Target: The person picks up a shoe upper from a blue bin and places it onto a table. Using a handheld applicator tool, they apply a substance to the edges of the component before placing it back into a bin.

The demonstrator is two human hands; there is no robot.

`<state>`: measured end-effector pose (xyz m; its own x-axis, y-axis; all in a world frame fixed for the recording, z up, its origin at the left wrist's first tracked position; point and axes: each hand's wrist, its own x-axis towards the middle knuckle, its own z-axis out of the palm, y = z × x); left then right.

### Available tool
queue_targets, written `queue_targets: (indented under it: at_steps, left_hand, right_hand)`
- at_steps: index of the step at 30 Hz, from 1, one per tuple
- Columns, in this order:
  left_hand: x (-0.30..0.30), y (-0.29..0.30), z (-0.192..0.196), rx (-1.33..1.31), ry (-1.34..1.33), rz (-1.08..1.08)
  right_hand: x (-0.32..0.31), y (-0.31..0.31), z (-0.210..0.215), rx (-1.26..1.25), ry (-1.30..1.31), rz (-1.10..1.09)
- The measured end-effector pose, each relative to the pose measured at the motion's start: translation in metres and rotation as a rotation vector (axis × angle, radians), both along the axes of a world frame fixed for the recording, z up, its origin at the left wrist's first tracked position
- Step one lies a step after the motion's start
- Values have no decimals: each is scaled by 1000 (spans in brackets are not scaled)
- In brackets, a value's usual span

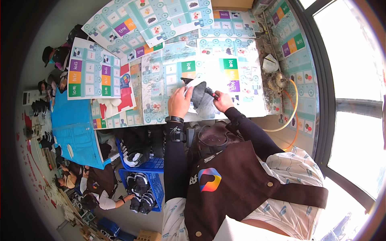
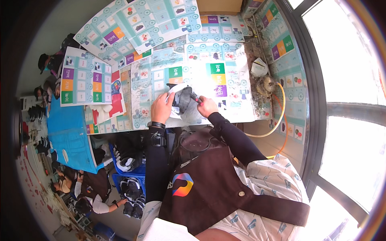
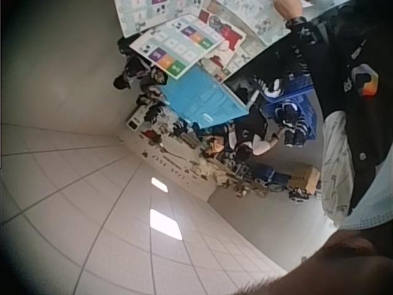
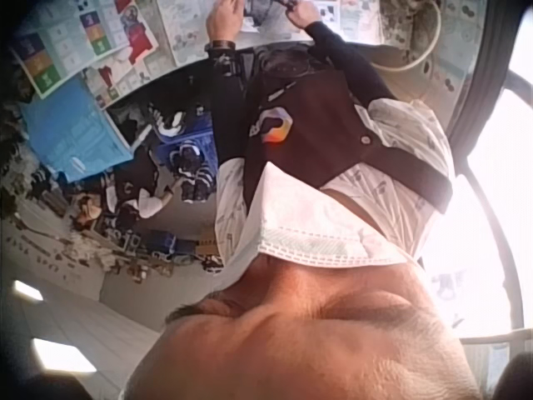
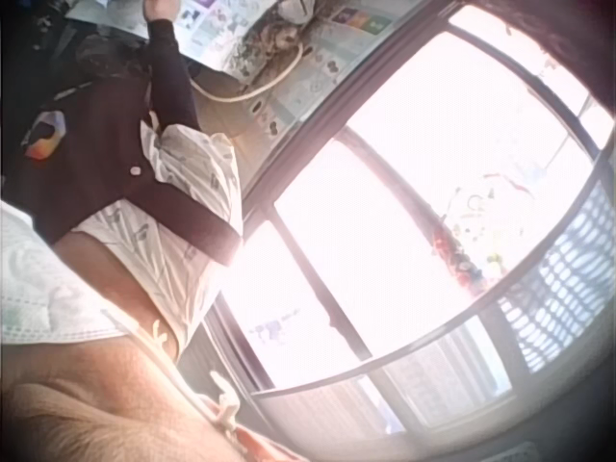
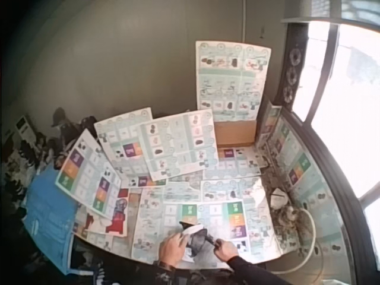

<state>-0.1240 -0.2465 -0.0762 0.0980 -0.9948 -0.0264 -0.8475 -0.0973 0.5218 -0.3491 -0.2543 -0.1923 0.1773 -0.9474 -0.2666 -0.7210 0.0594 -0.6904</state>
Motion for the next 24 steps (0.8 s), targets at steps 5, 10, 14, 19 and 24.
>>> queue_targets:
  at_steps: [5,10,14,19,24]
  left_hand:
    - [-5,-1,2,-6,-7,-7]
    - [-8,0,1,7,-20,-16]
    - [-15,-5,2,1,0,-35]
    - [-5,-4,4,-61,-9,-51]
    - [39,45,27,-52,-180,225]
  right_hand:
    - [-4,-1,3,-27,10,-21]
    - [-4,12,-2,31,7,25]
    - [-8,13,-11,125,-15,67]
    - [-4,7,-11,178,-71,247]
    - [-31,9,-30,158,-229,198]
